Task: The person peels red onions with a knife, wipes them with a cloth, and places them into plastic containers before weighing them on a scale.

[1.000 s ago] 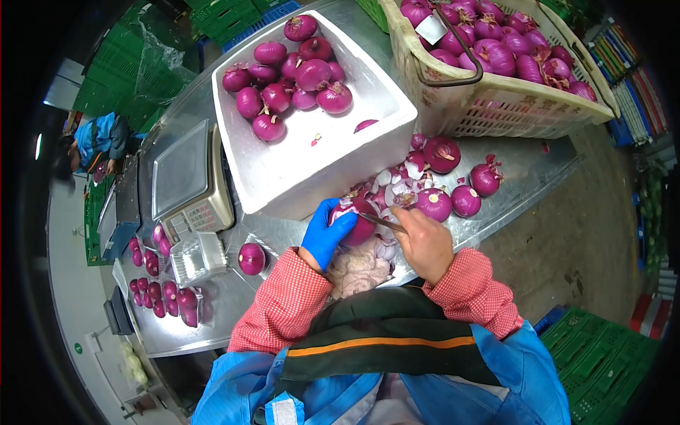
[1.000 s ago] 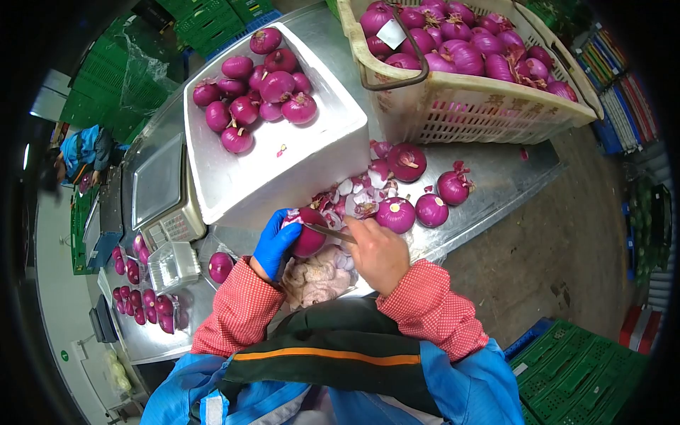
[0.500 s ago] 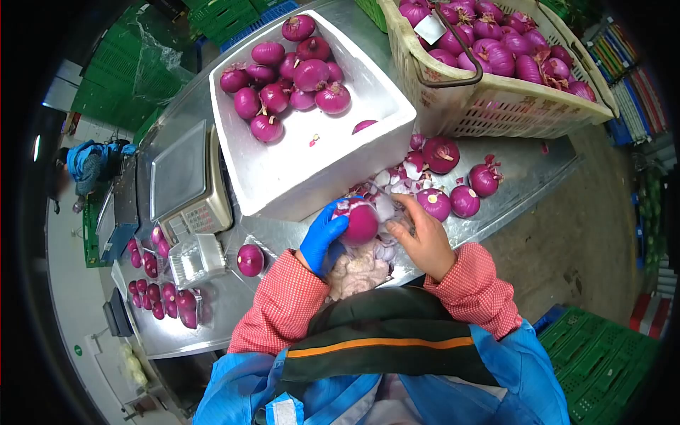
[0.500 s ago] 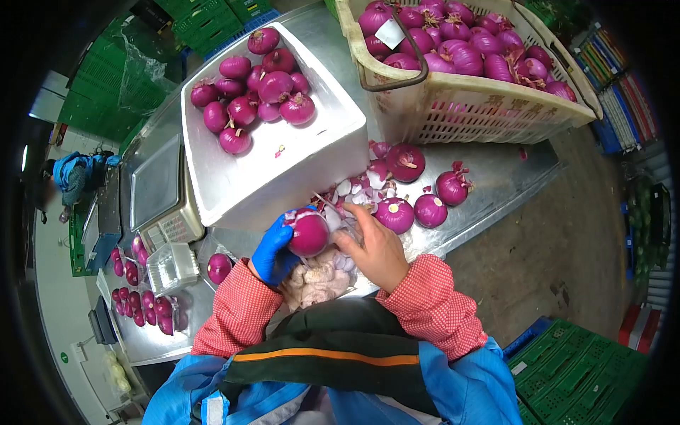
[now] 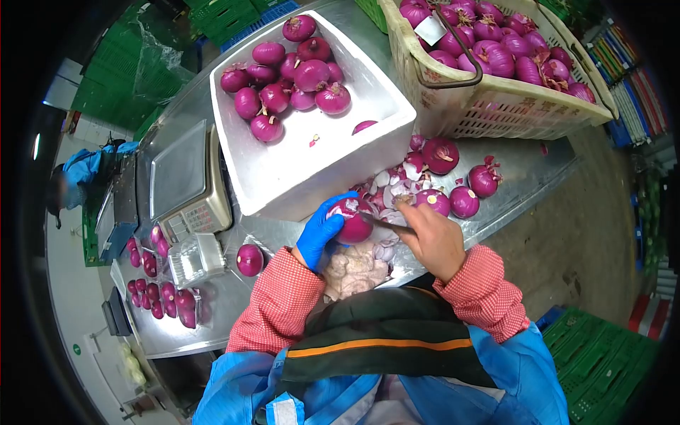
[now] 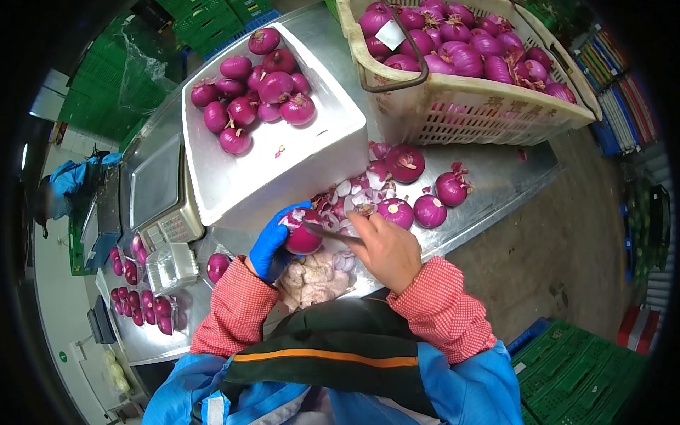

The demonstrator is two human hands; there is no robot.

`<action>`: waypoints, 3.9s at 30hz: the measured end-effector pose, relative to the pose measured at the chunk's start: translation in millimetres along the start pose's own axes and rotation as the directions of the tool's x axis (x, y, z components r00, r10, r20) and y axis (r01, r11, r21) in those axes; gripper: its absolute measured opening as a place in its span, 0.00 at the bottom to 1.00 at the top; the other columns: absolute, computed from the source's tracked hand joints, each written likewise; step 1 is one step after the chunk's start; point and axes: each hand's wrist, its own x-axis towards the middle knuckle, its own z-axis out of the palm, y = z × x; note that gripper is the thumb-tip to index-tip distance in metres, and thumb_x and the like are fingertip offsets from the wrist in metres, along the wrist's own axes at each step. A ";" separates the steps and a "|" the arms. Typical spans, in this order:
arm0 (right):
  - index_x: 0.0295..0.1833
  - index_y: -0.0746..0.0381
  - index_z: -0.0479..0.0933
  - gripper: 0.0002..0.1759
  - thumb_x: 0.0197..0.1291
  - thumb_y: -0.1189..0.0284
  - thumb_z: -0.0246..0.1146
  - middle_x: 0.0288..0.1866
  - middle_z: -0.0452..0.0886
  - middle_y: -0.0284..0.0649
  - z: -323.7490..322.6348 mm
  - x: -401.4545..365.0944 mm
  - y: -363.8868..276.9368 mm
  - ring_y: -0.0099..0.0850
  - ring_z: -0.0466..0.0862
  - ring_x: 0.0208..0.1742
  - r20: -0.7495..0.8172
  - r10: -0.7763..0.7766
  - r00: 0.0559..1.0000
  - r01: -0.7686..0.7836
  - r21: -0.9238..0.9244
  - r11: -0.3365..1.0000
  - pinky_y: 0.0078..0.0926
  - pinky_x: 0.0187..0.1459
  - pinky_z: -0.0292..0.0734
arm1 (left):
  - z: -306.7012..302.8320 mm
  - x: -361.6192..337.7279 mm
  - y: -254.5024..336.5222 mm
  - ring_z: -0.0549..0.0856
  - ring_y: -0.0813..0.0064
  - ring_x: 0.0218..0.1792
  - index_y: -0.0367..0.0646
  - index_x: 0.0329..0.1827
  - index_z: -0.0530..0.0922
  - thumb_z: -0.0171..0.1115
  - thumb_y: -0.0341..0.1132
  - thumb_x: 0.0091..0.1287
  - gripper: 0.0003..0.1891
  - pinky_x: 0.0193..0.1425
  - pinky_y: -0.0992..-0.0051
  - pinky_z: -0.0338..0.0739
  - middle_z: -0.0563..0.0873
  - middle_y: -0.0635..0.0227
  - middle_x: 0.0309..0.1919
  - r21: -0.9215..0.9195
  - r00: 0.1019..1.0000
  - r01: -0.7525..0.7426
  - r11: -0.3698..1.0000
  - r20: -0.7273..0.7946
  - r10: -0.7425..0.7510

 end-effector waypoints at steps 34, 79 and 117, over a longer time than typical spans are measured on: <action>0.54 0.58 0.78 0.19 0.57 0.70 0.68 0.35 0.78 0.41 11.3 -5.2 -14.9 0.40 0.84 0.37 -0.032 -0.016 0.999 0.016 -0.003 1.000 0.36 0.38 0.80 | -1.4 4.1 -9.8 0.78 0.62 0.65 0.37 0.70 0.67 0.71 0.42 0.63 0.36 0.72 0.63 0.72 0.77 0.57 0.64 -0.065 0.988 -0.142 0.988 -0.066 0.138; 0.57 0.62 0.78 0.19 0.68 0.60 0.61 0.44 0.85 0.49 16.0 6.8 20.9 0.46 0.86 0.44 0.195 0.107 0.975 -0.145 0.193 0.970 0.40 0.42 0.80 | -22.9 -1.8 -3.8 0.77 0.66 0.64 0.37 0.73 0.65 0.78 0.43 0.58 0.43 0.71 0.66 0.70 0.77 0.57 0.63 0.426 0.996 -0.043 0.904 0.094 0.003; 0.63 0.59 0.76 0.28 0.61 0.57 0.68 0.48 0.84 0.47 7.6 26.3 -14.4 0.42 0.87 0.41 -0.091 0.112 0.990 -0.074 0.344 0.936 0.38 0.41 0.81 | 22.5 5.8 -21.6 0.76 0.60 0.66 0.39 0.77 0.59 0.76 0.35 0.56 0.46 0.71 0.65 0.72 0.75 0.53 0.65 0.676 0.923 -0.310 0.668 0.044 0.383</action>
